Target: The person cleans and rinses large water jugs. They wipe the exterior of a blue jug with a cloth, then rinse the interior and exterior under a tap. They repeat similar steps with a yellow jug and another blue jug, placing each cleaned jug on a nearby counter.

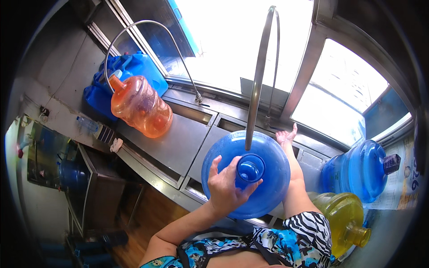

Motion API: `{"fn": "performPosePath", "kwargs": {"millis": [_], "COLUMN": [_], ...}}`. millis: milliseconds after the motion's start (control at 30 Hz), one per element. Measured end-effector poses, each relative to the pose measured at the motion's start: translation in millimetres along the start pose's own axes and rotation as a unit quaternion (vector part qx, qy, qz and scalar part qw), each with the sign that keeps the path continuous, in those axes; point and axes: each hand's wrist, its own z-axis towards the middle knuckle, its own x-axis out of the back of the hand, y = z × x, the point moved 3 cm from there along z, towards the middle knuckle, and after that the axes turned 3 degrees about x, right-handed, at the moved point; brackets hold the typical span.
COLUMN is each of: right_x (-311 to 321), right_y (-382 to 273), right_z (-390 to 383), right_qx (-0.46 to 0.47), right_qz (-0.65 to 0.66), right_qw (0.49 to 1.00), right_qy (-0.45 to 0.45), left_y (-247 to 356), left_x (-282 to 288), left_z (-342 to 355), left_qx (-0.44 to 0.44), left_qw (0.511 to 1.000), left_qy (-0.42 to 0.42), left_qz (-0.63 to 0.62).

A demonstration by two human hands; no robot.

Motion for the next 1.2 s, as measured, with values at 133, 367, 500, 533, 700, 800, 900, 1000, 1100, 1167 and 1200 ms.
{"fn": "performPosePath", "kwargs": {"millis": [133, 367, 500, 533, 700, 800, 900, 1000, 1100, 1167, 1200], "right_x": [-2, -45, -56, -54, -12, 39, 72, 93, 87, 80, 79], "right_y": [-9, -24, -29, -31, -43, -36, -13, 1, -10, -24, -33], "right_z": [-20, -57, -72, -76, -119, -172, -260, -358, -446, -492, -513], "right_qx": [0.016, -0.026, -0.020, 0.003, 0.079, 0.156, 0.302, 0.321, 0.485, 0.589, 0.627], "right_qz": [-0.021, -0.125, -0.170, -0.184, -0.228, -0.260, -0.395, -0.497, -0.603, -0.639, -0.648], "right_qw": [0.999, 0.987, 0.979, 0.978, 0.965, 0.952, 0.867, 0.806, 0.633, 0.493, 0.431], "right_qy": [-0.040, -0.093, -0.112, -0.102, -0.103, 0.028, -0.028, 0.010, 0.018, 0.021, 0.034], "left_y": [-5, -14, -14, -15, -18, -20, -22, -22, -22, -25, -27], "left_x": [1, 1, 0, 0, 1, -1, -6, -12, -8, -4, -1], "left_z": [6, 9, 10, 12, 16, 13, 10, 6, 7, 9, 10], "left_qx": [-0.008, -0.018, -0.061, -0.069, -0.102, -0.073, -0.044, -0.014, -0.031, -0.051, -0.057], "left_qw": [1.000, 0.999, 0.998, 0.997, 0.994, 0.997, 0.999, 1.000, 0.999, 0.997, 0.996], "left_qy": [0.001, -0.039, -0.007, 0.003, 0.030, 0.018, 0.016, -0.010, -0.013, -0.053, -0.075], "left_qz": [-0.006, -0.028, -0.018, -0.021, -0.037, -0.024, -0.027, -0.024, 0.001, 0.006, -0.006]}}
